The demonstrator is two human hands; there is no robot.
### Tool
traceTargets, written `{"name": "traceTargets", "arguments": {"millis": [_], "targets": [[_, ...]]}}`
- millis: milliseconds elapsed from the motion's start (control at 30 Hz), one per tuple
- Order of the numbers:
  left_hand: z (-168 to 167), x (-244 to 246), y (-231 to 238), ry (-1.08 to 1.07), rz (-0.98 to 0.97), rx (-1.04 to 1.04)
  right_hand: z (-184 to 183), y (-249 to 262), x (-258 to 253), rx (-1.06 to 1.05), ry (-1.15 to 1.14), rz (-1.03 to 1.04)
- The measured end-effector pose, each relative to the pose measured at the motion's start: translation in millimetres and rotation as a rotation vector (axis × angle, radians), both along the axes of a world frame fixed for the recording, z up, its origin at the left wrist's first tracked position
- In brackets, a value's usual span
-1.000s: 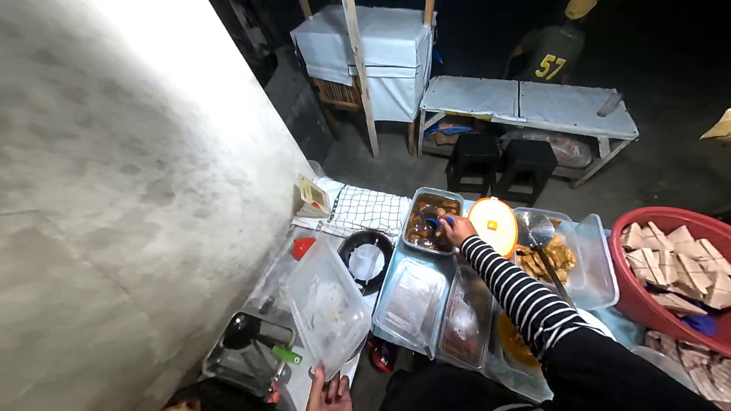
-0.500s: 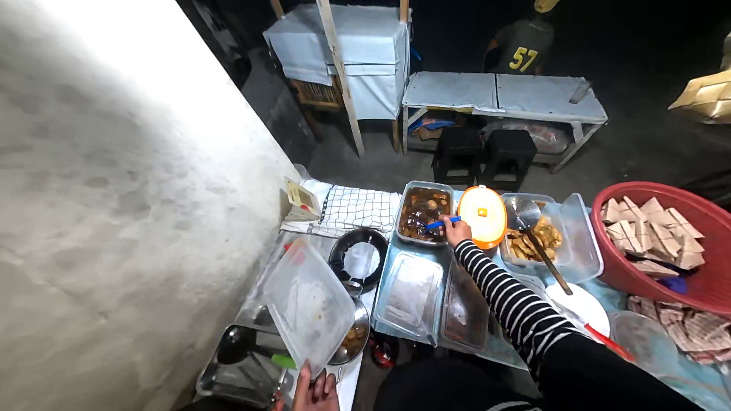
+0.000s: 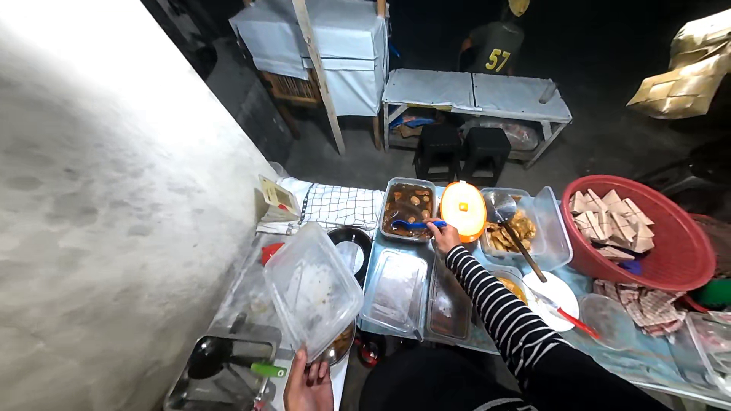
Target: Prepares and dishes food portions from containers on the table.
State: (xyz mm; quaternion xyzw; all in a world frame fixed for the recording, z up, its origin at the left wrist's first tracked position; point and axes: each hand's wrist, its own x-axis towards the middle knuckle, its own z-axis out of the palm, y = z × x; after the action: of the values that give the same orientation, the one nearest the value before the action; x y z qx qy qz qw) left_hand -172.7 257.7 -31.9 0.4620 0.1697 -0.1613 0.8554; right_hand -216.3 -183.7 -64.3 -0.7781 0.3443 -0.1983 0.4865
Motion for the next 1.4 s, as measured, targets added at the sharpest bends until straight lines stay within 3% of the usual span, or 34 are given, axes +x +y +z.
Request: {"name": "traceTargets", "arguments": {"millis": [233, 533, 633, 900, 1233, 1400], "targets": [[-1, -3, 3, 0.012, 0.017, 0.009, -7, 15, -14, -0.128, -0.064, 0.028], [2, -11, 2, 0.001, 0.007, 0.029, 1, 36, -24, -0.253, 0.02, 0.095], [-1, -13, 3, 0.012, 0.005, 0.025, 1, 40, -24, -0.173, -0.011, 0.028], [-4, -17, 0, -0.003, 0.008, -0.018, 15, 36, -6, 0.366, -0.016, -0.432], [-8, -11, -8, -0.032, -0.07, -0.016, 38, 32, -17, 0.366, -0.089, -0.471], [-5, -4, -20, -0.013, -0.141, 0.021, 64, 23, -65, 0.307, -0.17, -0.472]]}}
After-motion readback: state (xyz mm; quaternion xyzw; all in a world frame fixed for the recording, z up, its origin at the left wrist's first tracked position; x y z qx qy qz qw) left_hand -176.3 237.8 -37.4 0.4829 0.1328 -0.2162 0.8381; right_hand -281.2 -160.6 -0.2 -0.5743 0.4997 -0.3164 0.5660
